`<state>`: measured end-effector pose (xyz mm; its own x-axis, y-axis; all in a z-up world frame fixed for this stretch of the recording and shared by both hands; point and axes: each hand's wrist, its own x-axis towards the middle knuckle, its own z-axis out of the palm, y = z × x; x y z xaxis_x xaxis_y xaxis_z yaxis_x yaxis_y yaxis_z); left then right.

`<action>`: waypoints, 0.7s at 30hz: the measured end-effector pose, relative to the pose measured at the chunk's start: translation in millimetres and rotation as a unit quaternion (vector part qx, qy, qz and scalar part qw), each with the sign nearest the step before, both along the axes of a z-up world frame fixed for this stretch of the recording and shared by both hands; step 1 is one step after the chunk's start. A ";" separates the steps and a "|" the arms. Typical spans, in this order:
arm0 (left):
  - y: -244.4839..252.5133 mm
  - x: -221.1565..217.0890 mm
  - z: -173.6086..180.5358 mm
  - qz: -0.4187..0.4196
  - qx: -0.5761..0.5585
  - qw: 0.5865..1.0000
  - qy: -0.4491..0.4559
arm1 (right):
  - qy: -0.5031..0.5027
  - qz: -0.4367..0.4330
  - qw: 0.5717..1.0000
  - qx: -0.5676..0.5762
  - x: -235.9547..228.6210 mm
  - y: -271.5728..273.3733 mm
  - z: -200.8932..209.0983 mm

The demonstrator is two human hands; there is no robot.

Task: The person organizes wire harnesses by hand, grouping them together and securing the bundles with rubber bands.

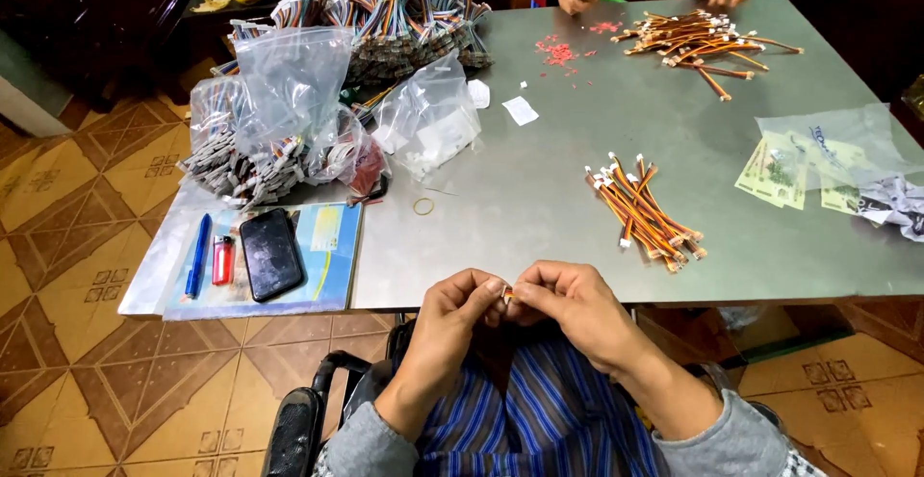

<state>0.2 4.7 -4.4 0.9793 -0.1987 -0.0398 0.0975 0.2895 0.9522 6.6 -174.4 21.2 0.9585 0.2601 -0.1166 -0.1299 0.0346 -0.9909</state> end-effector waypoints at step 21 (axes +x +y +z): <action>-16.8 -10.6 9.6 0.156 0.203 0.960 -0.114 | -0.053 -0.088 0.985 -0.141 -6.9 10.0 -6.6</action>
